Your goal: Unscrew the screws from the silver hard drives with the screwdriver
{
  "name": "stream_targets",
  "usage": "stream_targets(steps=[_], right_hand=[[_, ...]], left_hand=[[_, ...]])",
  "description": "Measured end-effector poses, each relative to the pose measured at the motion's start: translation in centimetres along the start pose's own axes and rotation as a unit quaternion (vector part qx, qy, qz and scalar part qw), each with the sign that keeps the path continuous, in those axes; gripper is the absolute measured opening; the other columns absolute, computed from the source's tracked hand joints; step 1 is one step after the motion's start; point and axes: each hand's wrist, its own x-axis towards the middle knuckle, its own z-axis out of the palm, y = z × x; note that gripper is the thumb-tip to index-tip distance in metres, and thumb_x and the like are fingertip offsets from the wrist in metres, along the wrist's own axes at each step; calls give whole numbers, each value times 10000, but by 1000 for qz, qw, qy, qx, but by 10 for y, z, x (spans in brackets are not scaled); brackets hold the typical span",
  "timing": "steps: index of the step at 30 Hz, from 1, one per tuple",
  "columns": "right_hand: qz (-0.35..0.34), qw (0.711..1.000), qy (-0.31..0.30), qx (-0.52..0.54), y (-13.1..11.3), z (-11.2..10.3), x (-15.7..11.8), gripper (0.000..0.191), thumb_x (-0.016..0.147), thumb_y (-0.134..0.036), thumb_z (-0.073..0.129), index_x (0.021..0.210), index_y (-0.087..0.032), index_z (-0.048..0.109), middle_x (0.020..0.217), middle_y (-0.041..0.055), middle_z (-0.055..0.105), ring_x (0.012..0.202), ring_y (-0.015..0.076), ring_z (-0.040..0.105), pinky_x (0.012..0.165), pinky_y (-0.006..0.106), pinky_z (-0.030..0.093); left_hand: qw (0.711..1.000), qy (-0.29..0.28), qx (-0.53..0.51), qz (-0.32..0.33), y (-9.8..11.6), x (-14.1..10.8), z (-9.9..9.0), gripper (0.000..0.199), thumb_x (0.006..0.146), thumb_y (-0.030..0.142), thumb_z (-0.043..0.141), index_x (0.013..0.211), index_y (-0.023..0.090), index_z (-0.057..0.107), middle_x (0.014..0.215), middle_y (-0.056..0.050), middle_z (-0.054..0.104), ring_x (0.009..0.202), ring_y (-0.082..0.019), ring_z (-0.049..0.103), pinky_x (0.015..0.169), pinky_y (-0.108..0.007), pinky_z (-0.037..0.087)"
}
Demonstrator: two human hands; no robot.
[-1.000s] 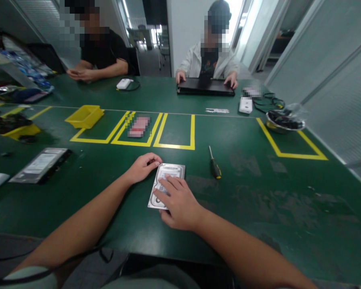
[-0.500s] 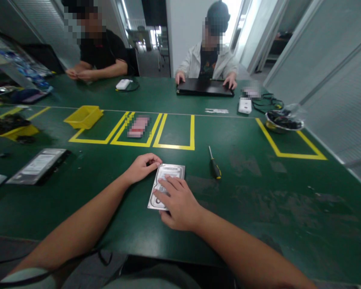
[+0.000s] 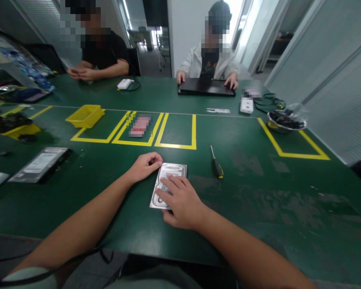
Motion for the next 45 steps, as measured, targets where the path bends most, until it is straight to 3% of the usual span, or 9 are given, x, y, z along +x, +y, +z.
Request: stream_targets(steps=[11,14,16,20,23,27,30,38,45], right_hand=[[-9,1000,-1,-14,0,-7,-1,592,768,-353,623,1339,-210,562,1512,126,443,1399,333,360,1142,487,234],[-34,999,27,-2,4,-8,-1,532,805,-407,619,1293,-196,586,1452,127,505,1360,321,402,1120,482,270],[-40,997,68,4,9,-7,-1,438,848,-443,589,1195,-179,624,1310,114,606,1255,276,494,1063,430,344],[82,980,161,-82,27,-8,1,224,941,-308,472,883,-165,633,936,84,666,903,203,570,834,351,416],[188,951,189,-156,43,-18,0,262,960,-301,450,817,-153,612,913,126,636,887,258,533,785,408,368],[342,882,139,-292,59,-36,-3,239,955,-326,439,1010,-166,608,1098,156,607,974,308,526,764,412,357],[413,855,73,-305,65,-45,-4,296,938,-368,443,1097,-146,559,1086,180,596,974,330,560,734,407,397],[499,841,-60,-199,72,-52,-7,355,962,-389,373,1191,-138,476,1066,183,628,925,356,671,693,441,502],[505,840,-57,-188,72,-61,-10,315,977,-338,321,1185,-152,466,1025,170,636,843,346,694,673,444,501]], left_hand=[[1000,-12,-9,7,-1,0,0,142,852,256,568,850,146,657,777,-7,647,697,-124,548,645,-241,403],[1000,-14,-10,6,-2,0,0,141,852,256,570,853,146,659,772,-4,643,699,-124,546,649,-243,403],[1000,-15,-7,4,-3,0,1,143,854,259,570,856,148,660,769,-2,639,703,-125,546,651,-245,400],[1000,-15,-4,-2,-3,0,1,153,861,268,564,861,149,660,775,-6,637,709,-129,550,653,-249,401],[1000,-16,0,-4,-3,0,1,151,859,268,564,860,150,658,777,-9,637,713,-131,552,653,-251,399],[1000,-18,7,0,-4,0,1,148,863,268,557,855,153,650,776,-8,634,715,-134,552,652,-253,398],[1000,-18,8,4,-5,1,1,144,865,265,555,846,154,644,767,-7,631,711,-134,553,649,-253,400],[1000,-18,4,7,-3,0,1,147,872,264,546,852,151,639,783,-10,634,716,-132,550,654,-253,400],[1000,-19,-7,5,-1,-1,2,162,870,273,538,849,146,637,789,-20,635,726,-138,554,653,-251,406]])
